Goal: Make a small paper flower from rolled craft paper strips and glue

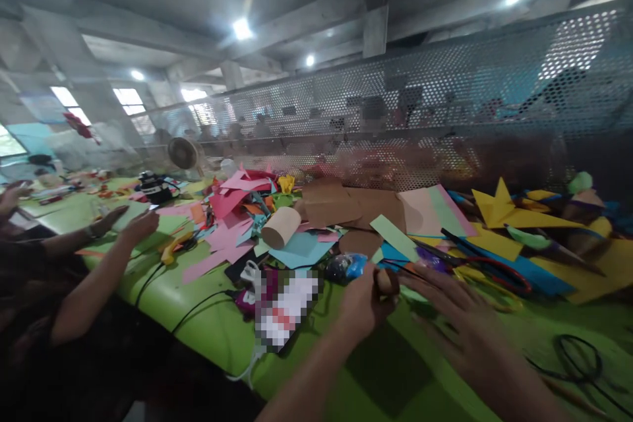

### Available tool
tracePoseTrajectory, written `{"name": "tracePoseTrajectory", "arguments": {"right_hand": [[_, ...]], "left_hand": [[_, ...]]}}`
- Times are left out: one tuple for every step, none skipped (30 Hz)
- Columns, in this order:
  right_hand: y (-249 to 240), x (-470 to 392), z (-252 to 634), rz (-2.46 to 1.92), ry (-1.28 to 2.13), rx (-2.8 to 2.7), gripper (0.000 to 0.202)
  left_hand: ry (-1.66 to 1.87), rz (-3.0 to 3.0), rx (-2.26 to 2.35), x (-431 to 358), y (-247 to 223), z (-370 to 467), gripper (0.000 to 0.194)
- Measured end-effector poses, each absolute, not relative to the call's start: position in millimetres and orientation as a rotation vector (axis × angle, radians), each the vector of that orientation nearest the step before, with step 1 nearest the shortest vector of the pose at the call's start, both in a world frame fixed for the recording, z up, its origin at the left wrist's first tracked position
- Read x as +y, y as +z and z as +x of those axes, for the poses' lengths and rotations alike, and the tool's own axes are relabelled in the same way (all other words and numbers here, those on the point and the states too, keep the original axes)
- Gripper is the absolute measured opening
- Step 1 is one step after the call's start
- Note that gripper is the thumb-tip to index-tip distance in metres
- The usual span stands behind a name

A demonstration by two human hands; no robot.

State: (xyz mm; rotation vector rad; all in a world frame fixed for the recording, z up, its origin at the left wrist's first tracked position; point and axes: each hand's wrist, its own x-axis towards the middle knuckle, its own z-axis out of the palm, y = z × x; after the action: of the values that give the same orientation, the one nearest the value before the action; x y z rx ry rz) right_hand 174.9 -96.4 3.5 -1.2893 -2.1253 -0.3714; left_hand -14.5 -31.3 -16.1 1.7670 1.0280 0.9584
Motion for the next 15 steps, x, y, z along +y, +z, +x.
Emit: {"name": "tracePoseTrajectory", "arguments": {"right_hand": [[0, -94, 181, -1.314, -0.372, -2.096, 0.044], [-3, -92, 186, -1.347, -0.374, -2.080, 0.042], [-7, -90, 191, -1.380, -0.379, -2.078, 0.039], [-11, -89, 194, -1.414, -0.386, -2.094, 0.036], [-14, -87, 197, -1.447, -0.397, -2.125, 0.033], [-17, -86, 198, -1.477, -0.410, -2.165, 0.031], [-19, -85, 199, -1.509, -0.428, -2.209, 0.030], [-21, -84, 199, -1.539, -0.450, -2.250, 0.032], [-23, -83, 198, -1.569, -0.475, -2.281, 0.033], [-24, -82, 198, -1.598, -0.506, -2.291, 0.034], [-26, -82, 199, -1.623, -0.535, -2.287, 0.035], [-27, -81, 200, -1.642, -0.561, -2.271, 0.036], [-29, -81, 201, -1.653, -0.584, -2.246, 0.037], [-30, -81, 202, -1.661, -0.595, -2.227, 0.039], [-31, -81, 204, -1.665, -0.601, -2.209, 0.040]], "left_hand": [[0.897, 1.884, 1.191, -30, -15, -17, 0.034], [0.824, 1.990, 1.342, -29, -13, -19, 0.033], [0.758, 2.073, 1.455, -28, -11, -21, 0.032], [0.710, 2.127, 1.527, -27, -9, -22, 0.031], [0.668, 2.167, 1.577, -27, -7, -22, 0.030], [0.625, 2.198, 1.615, -26, -6, -22, 0.029], [0.582, 2.230, 1.637, -26, -5, -21, 0.028], [0.540, 2.268, 1.645, -27, -5, -19, 0.028], [0.500, 2.309, 1.642, -29, -6, -18, 0.027], [0.468, 2.353, 1.631, -31, -6, -17, 0.028], [0.447, 2.397, 1.612, -33, -7, -16, 0.030], [0.439, 2.435, 1.579, -36, -6, -15, 0.035], [0.445, 2.464, 1.534, -38, -4, -15, 0.042], [0.463, 2.484, 1.479, -38, 0, -17, 0.051], [0.491, 2.499, 1.415, -37, 6, -19, 0.059]]}}
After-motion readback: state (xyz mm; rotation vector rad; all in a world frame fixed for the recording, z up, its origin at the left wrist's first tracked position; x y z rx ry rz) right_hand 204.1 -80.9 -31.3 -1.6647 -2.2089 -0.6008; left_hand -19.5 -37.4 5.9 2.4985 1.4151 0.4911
